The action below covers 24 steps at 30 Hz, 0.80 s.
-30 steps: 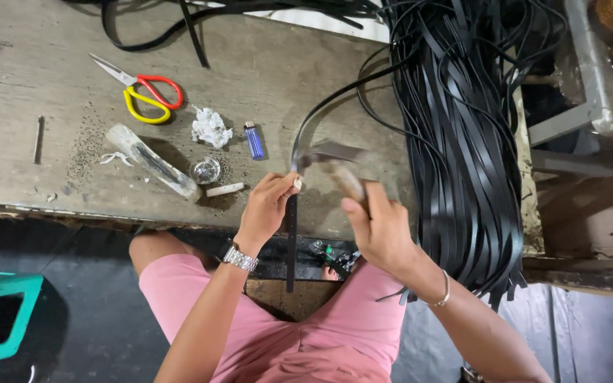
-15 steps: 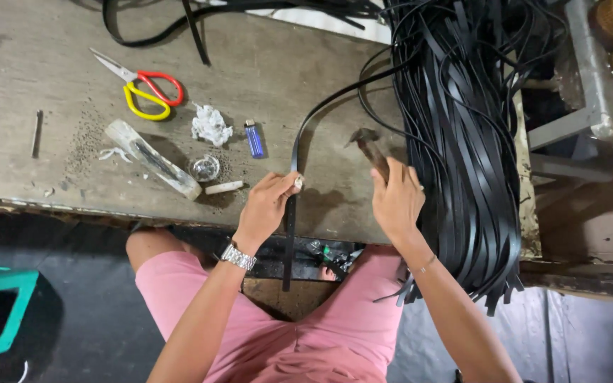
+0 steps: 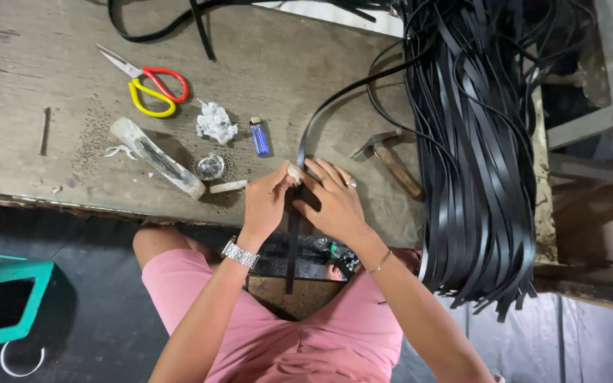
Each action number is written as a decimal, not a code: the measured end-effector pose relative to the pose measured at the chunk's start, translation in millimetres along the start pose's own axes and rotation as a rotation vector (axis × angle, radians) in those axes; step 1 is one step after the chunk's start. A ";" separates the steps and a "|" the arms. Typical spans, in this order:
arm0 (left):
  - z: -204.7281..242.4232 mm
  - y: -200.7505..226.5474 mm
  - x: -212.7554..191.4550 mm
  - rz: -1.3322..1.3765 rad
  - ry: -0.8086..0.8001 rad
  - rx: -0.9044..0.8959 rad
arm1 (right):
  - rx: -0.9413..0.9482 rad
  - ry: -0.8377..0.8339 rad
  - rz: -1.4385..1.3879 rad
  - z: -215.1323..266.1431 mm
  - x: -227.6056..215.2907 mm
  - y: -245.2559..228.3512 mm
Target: The person assembles black belt straps by inserting metal pins into pre-punched holes and securing them with a hammer. They repeatedly pick up belt pieces, align the pins, and hammer them into place on a cluttered workbench.
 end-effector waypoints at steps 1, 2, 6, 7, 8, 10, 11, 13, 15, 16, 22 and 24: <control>-3.7 -0.5 -3.6 -0.008 0.004 0.002 | -0.007 0.003 -0.005 1.5 -0.2 -0.6; -5.6 -4.4 -8.2 0.151 0.100 -0.131 | 0.015 -0.035 -0.024 4.3 0.1 -0.1; -8.6 9.9 -12.0 0.205 0.107 -0.249 | 0.075 -0.115 -0.067 19.5 -11.7 -8.4; -8.2 8.3 -11.4 0.209 0.107 -0.255 | 0.078 -0.121 -0.065 20.7 -13.3 -7.9; -6.8 7.9 -10.5 0.149 0.071 -0.223 | 0.089 -0.141 -0.084 23.6 -14.0 -7.7; -4.1 7.0 -8.6 0.094 0.029 -0.192 | 0.108 -0.160 -0.099 27.6 -12.0 -4.6; -3.3 7.4 -8.0 0.079 0.024 -0.167 | 0.104 -0.165 -0.088 28.6 -9.2 -2.1; 2.8 3.4 -6.0 0.069 0.008 -0.147 | 0.113 -0.172 -0.076 31.8 -8.1 -0.7; 8.7 -5.4 -3.5 0.030 -0.028 -0.118 | 0.114 -0.160 -0.071 28.9 -12.2 -1.7; 8.5 -5.5 -3.5 0.030 -0.026 -0.121 | 0.112 -0.163 -0.070 27.7 -12.5 -1.4; 10.7 -8.1 -0.6 0.005 -0.037 -0.044 | 0.049 -0.167 -0.033 23.7 -12.2 2.2; 13.2 -10.9 -0.6 0.054 -0.056 -0.047 | 0.057 -0.250 -0.046 21.4 -11.4 2.4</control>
Point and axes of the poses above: each hand's wrist, its own z-axis away from the middle knuckle, its own x-axis out of the palm, y = z × x, the point moved 3 cm from there along -z, towards the middle knuckle, and after that the axes turned 9 degrees about x, right-handed, at the moved point
